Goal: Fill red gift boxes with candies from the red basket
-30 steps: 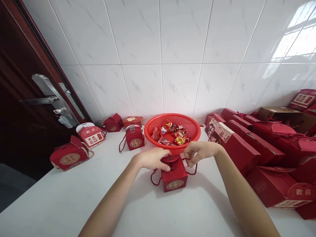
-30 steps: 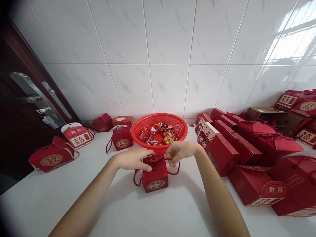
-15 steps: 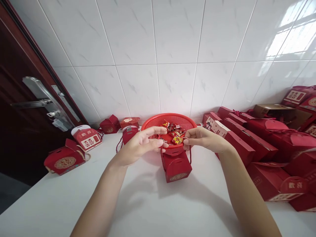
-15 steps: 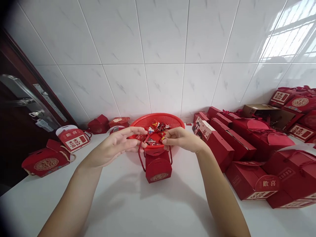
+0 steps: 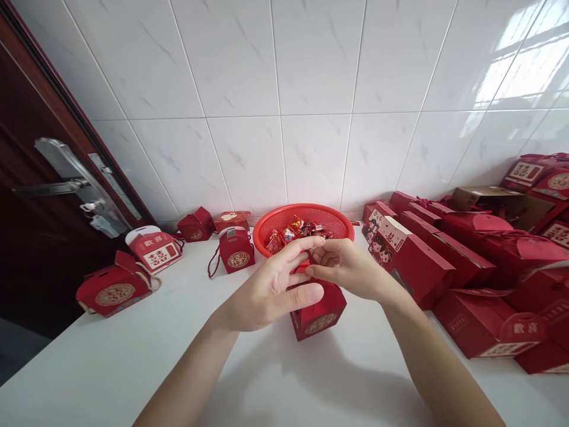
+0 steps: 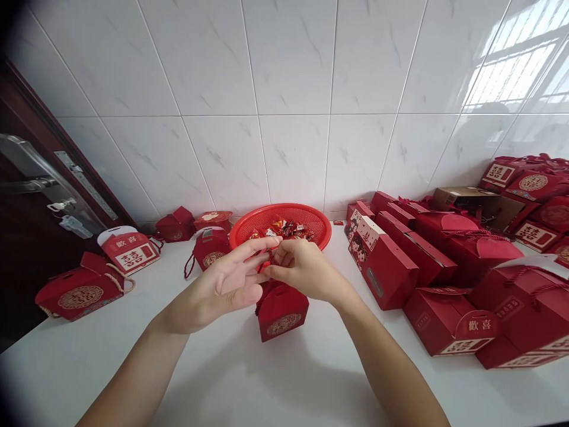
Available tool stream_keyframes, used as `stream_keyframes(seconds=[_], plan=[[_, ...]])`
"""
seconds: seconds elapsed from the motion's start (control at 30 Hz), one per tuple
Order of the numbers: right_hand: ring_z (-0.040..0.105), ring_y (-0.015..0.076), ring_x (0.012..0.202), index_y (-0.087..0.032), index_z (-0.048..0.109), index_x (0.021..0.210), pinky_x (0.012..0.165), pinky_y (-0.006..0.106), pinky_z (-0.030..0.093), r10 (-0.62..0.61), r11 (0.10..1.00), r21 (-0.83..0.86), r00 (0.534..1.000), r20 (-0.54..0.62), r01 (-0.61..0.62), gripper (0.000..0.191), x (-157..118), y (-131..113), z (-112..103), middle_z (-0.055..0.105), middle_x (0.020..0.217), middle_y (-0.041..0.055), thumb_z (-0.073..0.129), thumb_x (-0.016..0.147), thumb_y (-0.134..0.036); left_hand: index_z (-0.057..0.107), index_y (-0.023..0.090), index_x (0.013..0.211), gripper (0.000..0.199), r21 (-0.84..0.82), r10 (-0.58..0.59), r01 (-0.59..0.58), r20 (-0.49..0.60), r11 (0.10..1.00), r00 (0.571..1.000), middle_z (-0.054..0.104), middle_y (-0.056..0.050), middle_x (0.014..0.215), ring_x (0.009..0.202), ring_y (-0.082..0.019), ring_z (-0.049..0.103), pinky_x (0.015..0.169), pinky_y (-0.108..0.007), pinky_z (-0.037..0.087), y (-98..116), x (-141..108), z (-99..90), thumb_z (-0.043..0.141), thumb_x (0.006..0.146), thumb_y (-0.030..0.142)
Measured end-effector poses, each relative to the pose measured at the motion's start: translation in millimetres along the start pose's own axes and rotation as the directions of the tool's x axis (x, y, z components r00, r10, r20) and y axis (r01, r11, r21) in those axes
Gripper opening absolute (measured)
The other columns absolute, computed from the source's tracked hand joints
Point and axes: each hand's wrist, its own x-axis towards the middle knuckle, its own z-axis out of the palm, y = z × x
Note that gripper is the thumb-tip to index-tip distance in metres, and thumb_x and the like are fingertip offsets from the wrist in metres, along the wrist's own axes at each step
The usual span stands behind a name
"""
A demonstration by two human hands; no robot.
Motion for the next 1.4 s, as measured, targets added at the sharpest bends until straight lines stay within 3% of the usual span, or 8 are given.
stream_keyframes(seconds=[0.33,0.6,0.77,0.83,0.93,1.03,1.3,1.4], plan=[[0.052,0.0134,0.062,-0.02,0.057,0.075,0.056,0.027,0.036,-0.071,0.975,-0.221,0.974,-0.213,0.023,0.01,-6,-11,6,0.059,0.068,-0.0021,0.053,0.082,-0.014,0.049,0.036,0.143,0.057,0.118,0.054,-0.047,-0.055,0.992,0.997,0.034,-0.003,0.161,0.151,-0.03,0.028,0.119,-0.046,0.04,1,-1,2.1,0.071,0.091,0.031],[0.055,0.0133,0.068,-0.021,0.05,0.076,0.059,0.025,0.041,-0.246,0.965,-0.212,0.812,-0.529,0.154,0.014,-13,-14,-10,0.058,0.072,-0.0023,0.054,0.09,-0.024,0.058,0.036,0.136,0.046,0.169,0.181,-0.155,-0.15,0.973,0.972,0.048,-0.004,0.152,0.14,-0.032,0.045,0.11,-0.045,0.049,6,-5,-1.3,0.069,0.092,0.028],[0.061,0.0153,0.071,-0.023,0.052,0.081,0.067,0.029,0.049,-0.292,0.956,-0.215,0.632,-0.718,0.198,0.013,-38,-30,-32,0.064,0.079,-0.0003,0.053,0.093,-0.028,0.064,0.031,0.128,0.038,0.22,0.2,-0.156,-0.19,0.963,0.961,0.053,-0.006,0.147,0.126,-0.029,0.058,0.105,-0.041,0.053,11,-4,-5.7,0.069,0.091,0.027],[0.062,0.0154,0.068,-0.023,0.053,0.082,0.065,0.03,0.049,-0.325,0.944,-0.241,0.496,-0.805,0.227,0.01,-54,-36,-44,0.065,0.078,0.0,0.055,0.092,-0.026,0.066,0.029,0.125,0.035,0.23,0.182,-0.135,-0.198,0.964,0.963,0.055,-0.006,0.145,0.121,-0.029,0.061,0.103,-0.041,0.054,12,-3,-7.2,0.07,0.09,0.028],[0.061,0.0157,0.057,-0.022,0.054,0.08,0.054,0.03,0.046,-0.425,0.888,-0.36,0.208,-0.881,0.287,0.006,-80,-41,-67,0.065,0.07,-0.0001,0.057,0.085,-0.021,0.067,0.026,0.123,0.034,0.255,0.172,-0.122,-0.185,0.959,0.968,0.06,-0.008,0.14,0.117,-0.029,0.063,0.102,-0.042,0.054,12,-1,-7.8,0.07,0.089,0.03],[0.058,0.0159,0.047,-0.023,0.051,0.073,0.046,0.028,0.039,-0.484,0.864,-0.462,0.076,-0.872,0.203,0.009,-105,-37,-93,0.053,0.057,-0.004,0.058,0.076,-0.019,0.068,0.026,0.123,0.033,0.272,0.167,-0.121,-0.154,0.955,0.974,0.062,-0.008,0.136,0.115,-0.028,0.064,0.103,-0.042,0.054,10,1,-7.1,0.07,0.09,0.03],[0.052,0.0191,0.041,-0.026,0.048,0.07,0.042,0.03,0.035,-0.378,0.907,-0.39,0.104,-0.92,-0.158,0.014,-148,13,-149,0.047,0.048,-0.0035,0.059,0.062,-0.031,0.069,0.029,0.124,0.034,0.321,0.169,-0.134,-0.081,0.937,0.982,0.061,-0.007,0.138,0.115,-0.026,0.063,0.102,-0.041,0.055,7,1,-6.6,0.07,0.09,0.029],[0.054,0.0198,0.047,-0.026,0.045,0.069,0.047,0.032,0.037,-0.362,0.867,-0.364,0.072,-0.93,-0.341,0.015,-153,29,-156,0.053,0.056,0.0003,0.056,0.061,-0.034,0.069,0.03,0.124,0.034,0.33,0.168,-0.135,-0.073,0.934,0.983,0.061,-0.007,0.137,0.114,-0.027,0.064,0.101,-0.041,0.056,7,1,-7.1,0.069,0.09,0.029]])
